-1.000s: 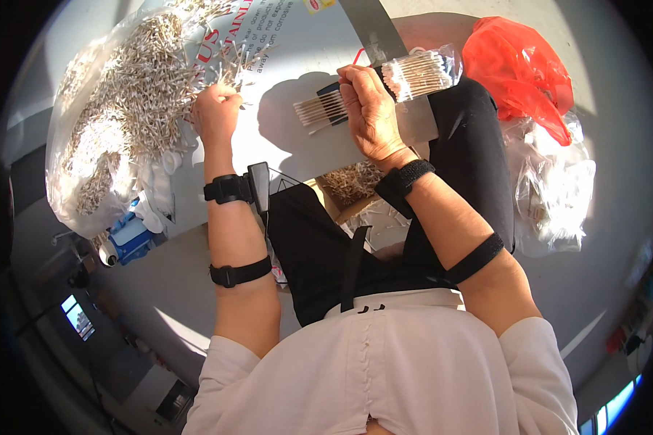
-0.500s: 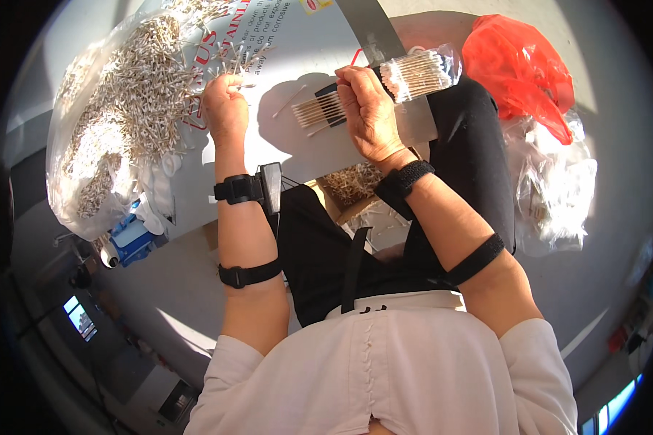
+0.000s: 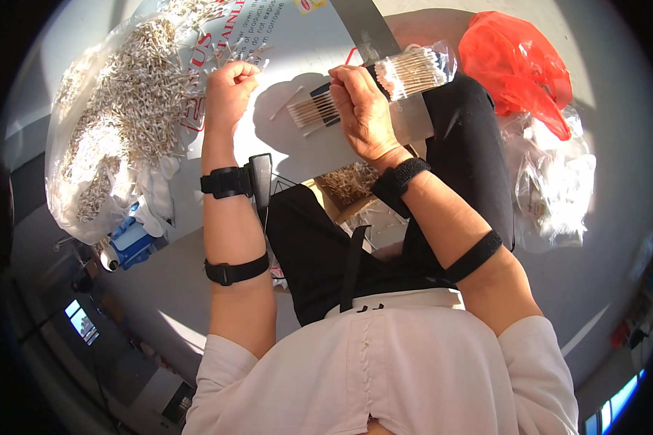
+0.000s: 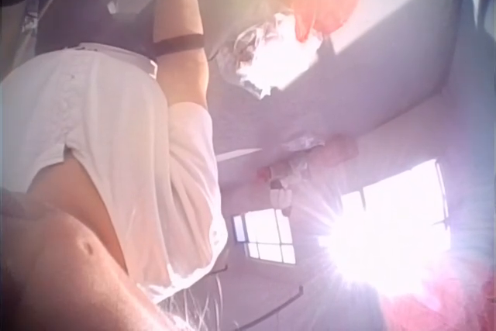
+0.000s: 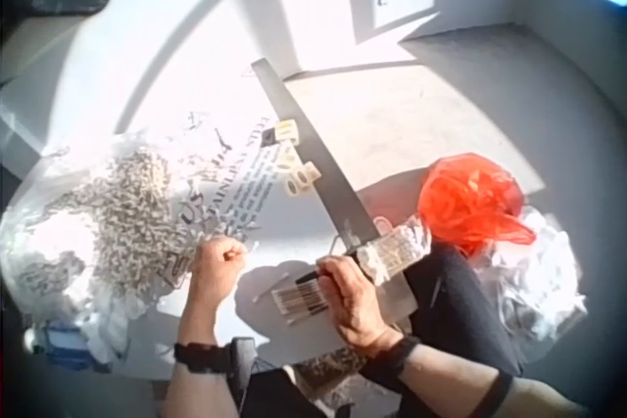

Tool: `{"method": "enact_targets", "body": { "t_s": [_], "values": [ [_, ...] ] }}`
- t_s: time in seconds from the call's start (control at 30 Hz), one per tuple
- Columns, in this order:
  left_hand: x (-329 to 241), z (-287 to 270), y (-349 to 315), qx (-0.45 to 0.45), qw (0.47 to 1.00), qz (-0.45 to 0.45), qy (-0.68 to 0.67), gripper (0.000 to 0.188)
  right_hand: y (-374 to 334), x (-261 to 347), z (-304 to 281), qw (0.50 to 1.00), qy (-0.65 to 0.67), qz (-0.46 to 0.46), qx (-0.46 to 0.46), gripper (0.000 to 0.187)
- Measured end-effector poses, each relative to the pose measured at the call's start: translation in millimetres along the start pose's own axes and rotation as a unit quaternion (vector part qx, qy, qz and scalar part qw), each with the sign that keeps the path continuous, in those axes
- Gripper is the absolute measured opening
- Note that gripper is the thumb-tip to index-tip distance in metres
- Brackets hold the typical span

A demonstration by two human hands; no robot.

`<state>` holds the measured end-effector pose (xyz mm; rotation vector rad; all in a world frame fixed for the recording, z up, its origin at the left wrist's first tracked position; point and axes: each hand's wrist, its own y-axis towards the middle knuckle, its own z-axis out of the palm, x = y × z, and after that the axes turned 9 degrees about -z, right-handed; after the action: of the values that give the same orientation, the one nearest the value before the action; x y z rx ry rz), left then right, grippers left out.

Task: Organizing cotton swabs by aligning them into neat parallel rows on a work surface.

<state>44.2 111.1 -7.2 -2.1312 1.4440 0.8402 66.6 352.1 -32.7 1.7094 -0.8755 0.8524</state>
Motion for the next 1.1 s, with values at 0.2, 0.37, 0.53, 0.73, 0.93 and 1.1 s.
{"method": "enact_targets", "body": {
  "t_s": [0.2,0.37,0.53,0.73,0.93,1.1],
  "values": [
    [-24,18,-13,0.139,0.982,-0.085,0.101,0.006,0,0,3,1.0,0.008,0.0,-0.004,0.015],
    [-8,-19,-18,0.034,0.994,-0.095,0.038,0.016,1,-1,0,1.0,-0.003,-0.006,-0.012,0.015],
    [29,-47,-33,0.032,0.995,-0.049,0.086,0.018,0,-1,4,0.999,0.028,0.005,-0.018,0.014],
    [18,-24,-50,0.016,0.984,0.01,0.177,0.021,-1,-3,3,1.0,0.021,0.002,-0.016,0.014],
    [33,-25,-52,-0.093,0.99,-0.001,0.107,0.014,0,0,8,1.0,0.024,0.008,-0.009,0.014],
    [-1,-41,-80,-0.065,0.989,-0.073,-0.11,0.002,-1,-2,4,1.0,0.024,0.01,-0.017,0.014]
  ]
}}
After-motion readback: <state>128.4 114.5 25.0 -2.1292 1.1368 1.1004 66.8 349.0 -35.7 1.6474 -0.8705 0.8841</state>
